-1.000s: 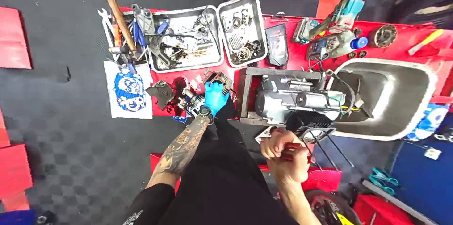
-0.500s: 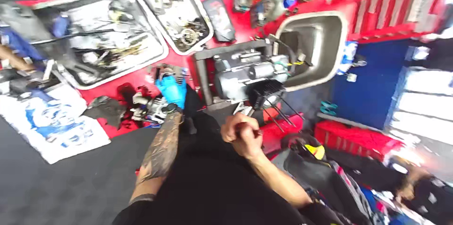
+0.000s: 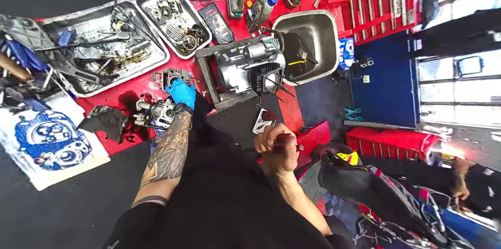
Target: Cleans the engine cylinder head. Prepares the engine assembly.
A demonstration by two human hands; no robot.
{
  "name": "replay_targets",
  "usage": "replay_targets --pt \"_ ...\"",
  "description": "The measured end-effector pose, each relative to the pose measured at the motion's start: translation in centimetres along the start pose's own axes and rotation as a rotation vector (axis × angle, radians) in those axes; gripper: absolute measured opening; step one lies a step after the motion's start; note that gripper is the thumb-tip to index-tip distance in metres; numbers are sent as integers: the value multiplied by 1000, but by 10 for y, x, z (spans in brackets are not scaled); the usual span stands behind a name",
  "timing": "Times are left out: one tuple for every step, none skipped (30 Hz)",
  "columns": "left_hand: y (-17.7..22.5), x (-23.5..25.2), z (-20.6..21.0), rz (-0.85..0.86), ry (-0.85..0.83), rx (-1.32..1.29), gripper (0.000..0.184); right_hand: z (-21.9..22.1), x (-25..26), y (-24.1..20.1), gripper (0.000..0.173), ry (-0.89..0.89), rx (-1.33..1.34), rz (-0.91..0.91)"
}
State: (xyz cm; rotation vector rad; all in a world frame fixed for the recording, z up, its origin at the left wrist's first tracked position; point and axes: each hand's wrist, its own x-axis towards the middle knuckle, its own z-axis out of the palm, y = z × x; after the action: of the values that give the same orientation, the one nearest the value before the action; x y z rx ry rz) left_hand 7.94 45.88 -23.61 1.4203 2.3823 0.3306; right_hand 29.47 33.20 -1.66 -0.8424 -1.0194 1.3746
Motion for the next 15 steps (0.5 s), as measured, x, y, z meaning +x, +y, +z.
replay_targets --pt "-17 -2 19 22 38 -34 62 -3 -6 -6 49 21 17 -36" --pt "-19 -10 8 -3 -84 -55 64 -6 -12 -12 49 42 31 -66" --pt "-14 -23 -17 -34 -230 -106 63 -10 -16 -18 49 56 41 -90" --pt "-11 -37 -34 -54 -305 -191 60 -13 -19 -23 48 62 49 -111" --pt "-10 -50 -45 -69 -363 -310 55 -17 -22 -26 48 59 59 -129" --pt "-12 -67 -50 -53 -425 -442 53 -21 -24 -28 48 50 68 -139" --pt "-13 -88 -55 -1 -496 -573 49 -24 -25 -28 48 42 79 -138" --pt "-11 -114 -67 80 -583 -717 47 -26 -26 -27 48 30 88 -129" --pt "-7 -144 -83 172 -662 -857 45 -28 -26 -25 48 12 100 -114" --pt "-2 -172 -99 267 -726 -970 45 -28 -26 -22 48 -8 114 -95" --pt "2 -197 -114 350 -767 -1030 47 -26 -27 -18 48 -24 124 -72" --pt "5 -217 -124 421 -778 -1041 48 -24 -28 -15 47 -40 135 -50" --pt "7 -230 -130 484 -760 -1017 48 -22 -29 -12 47 -59 143 -32" --pt "8 -240 -132 531 -732 -985 48 -21 -31 -11 46 -74 152 -23" --pt "8 -246 -133 561 -704 -948 46 -20 -33 -10 45 -87 170 -17"
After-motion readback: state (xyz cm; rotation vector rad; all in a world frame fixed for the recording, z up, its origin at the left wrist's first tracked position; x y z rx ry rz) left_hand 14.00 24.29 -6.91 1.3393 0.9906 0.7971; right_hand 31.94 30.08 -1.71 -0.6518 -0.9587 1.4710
